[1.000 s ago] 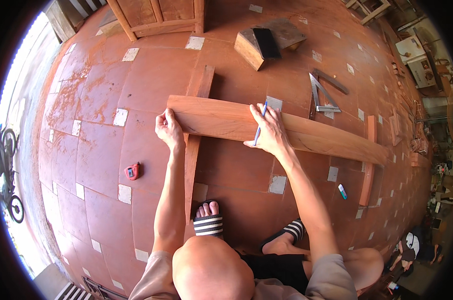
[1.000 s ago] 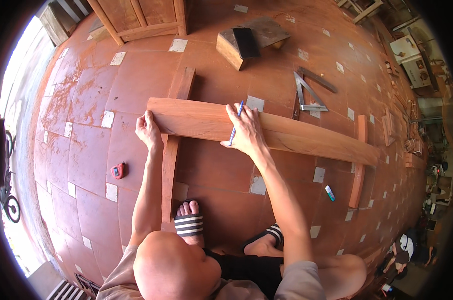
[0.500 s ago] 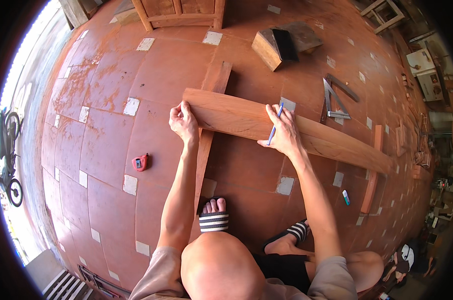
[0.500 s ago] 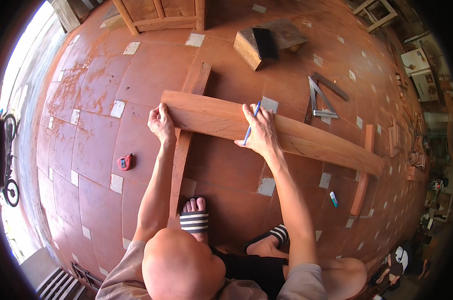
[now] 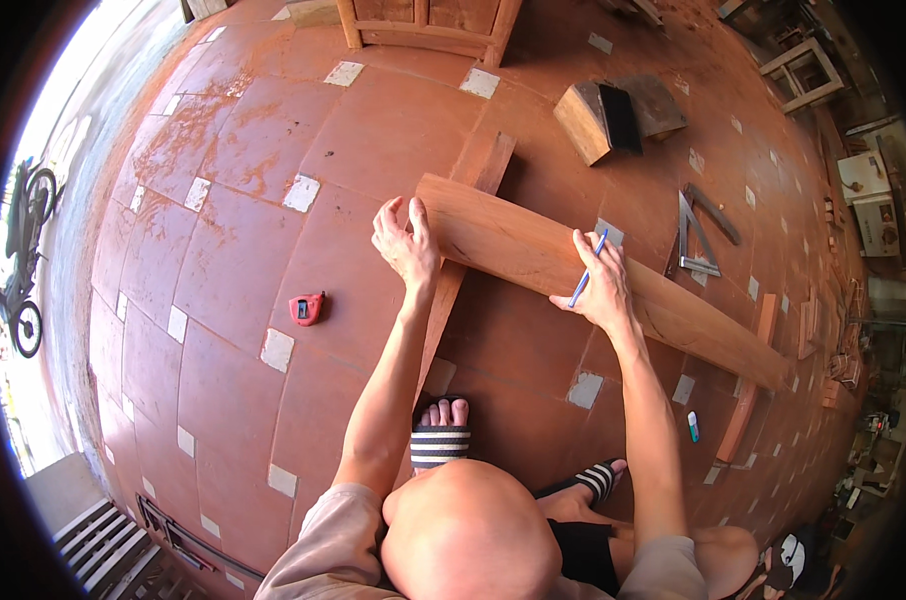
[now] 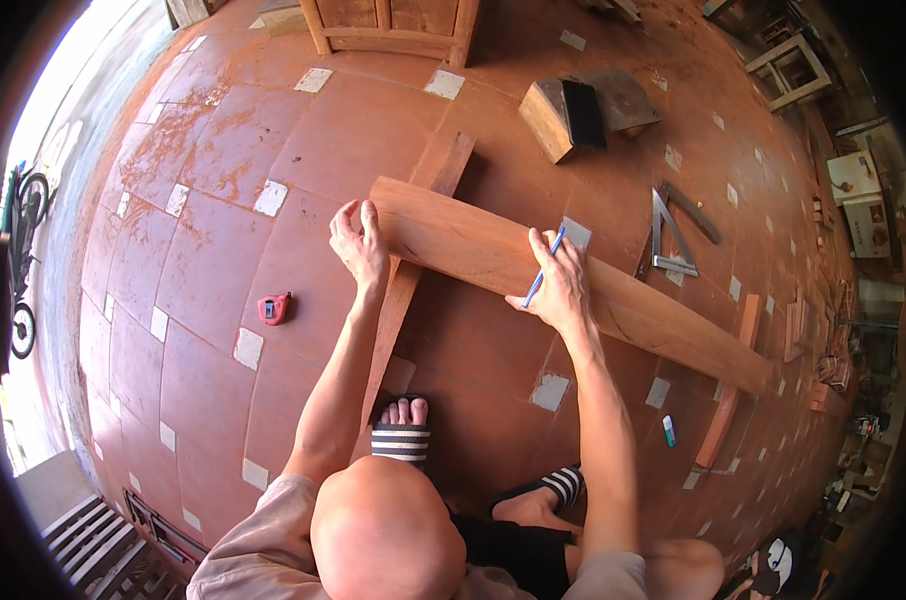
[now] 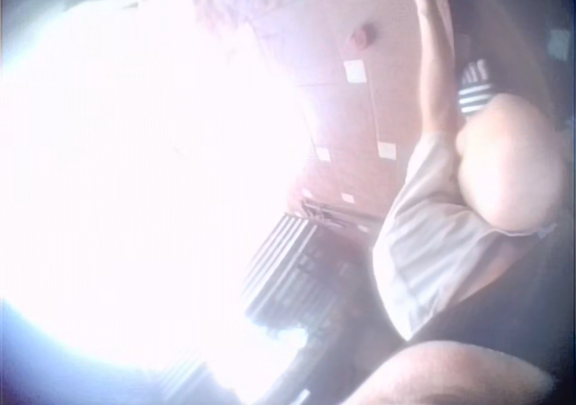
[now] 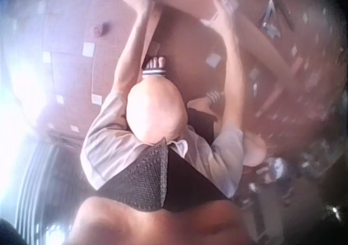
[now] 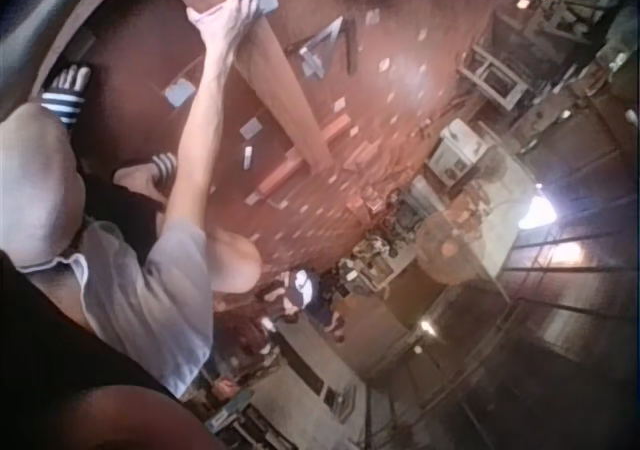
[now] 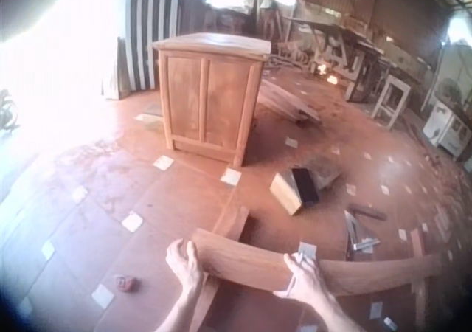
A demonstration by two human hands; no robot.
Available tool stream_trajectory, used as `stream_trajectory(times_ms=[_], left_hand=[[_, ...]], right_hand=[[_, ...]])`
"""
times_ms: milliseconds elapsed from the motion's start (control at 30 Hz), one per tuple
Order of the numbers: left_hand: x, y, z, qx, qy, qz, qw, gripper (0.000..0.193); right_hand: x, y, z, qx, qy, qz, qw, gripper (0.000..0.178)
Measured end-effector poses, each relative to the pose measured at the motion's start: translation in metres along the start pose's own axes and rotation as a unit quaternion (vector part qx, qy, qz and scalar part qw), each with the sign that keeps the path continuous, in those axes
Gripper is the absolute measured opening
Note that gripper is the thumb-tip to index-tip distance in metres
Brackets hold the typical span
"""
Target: The person sits on the floor and uses a tape measure and a pen to mark measurements on wooden planks. They then use a square ruler to draw straight lines on the wood. The person handles multiple planks, measuring and marking them sequentially.
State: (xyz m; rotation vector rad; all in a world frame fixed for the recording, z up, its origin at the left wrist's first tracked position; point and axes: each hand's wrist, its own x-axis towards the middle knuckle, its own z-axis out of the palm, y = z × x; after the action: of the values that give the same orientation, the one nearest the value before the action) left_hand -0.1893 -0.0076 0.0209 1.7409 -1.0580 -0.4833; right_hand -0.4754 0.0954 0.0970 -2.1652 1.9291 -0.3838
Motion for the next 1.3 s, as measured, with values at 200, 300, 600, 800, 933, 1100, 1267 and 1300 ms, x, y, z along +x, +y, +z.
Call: stream_trajectory(times_ms=[200,300,600,800,933,1100,1267,1300], left_hand=[[-0.029,0.061,-0.004,0.020,-0.273,0.342,0.899,0.072],[-0.041,0.088,0.016,0.044,-0.432,0.438,0.787,0.104],[-0.065,0.112,0.051,0.209,-0.525,0.510,0.648,0.136],[-0.068,0.105,0.055,0.182,-0.502,0.511,0.674,0.128],[-0.070,0.109,0.055,0.203,-0.507,0.508,0.666,0.123],[-0.069,0.107,0.057,0.200,-0.502,0.521,0.660,0.122],[-0.071,0.099,0.061,0.213,-0.488,0.536,0.655,0.126],[-0.072,0.098,0.062,0.201,-0.473,0.550,0.658,0.128]], right_hand=[[-0.007,0.010,-0.008,-0.037,-0.029,0.011,0.999,0.132],[-0.030,0.037,-0.034,-0.039,-0.095,0.060,0.993,0.140],[-0.104,0.129,-0.090,-0.180,-0.189,0.206,0.943,0.149],[-0.122,0.165,-0.110,-0.257,-0.269,0.257,0.892,0.150],[-0.137,0.197,-0.117,-0.256,-0.293,0.304,0.869,0.140],[-0.146,0.219,-0.108,-0.222,-0.232,0.267,0.909,0.119],[-0.158,0.217,-0.090,-0.235,-0.109,0.249,0.933,0.072],[-0.156,0.215,-0.088,-0.183,-0.126,0.298,0.928,0.062]])
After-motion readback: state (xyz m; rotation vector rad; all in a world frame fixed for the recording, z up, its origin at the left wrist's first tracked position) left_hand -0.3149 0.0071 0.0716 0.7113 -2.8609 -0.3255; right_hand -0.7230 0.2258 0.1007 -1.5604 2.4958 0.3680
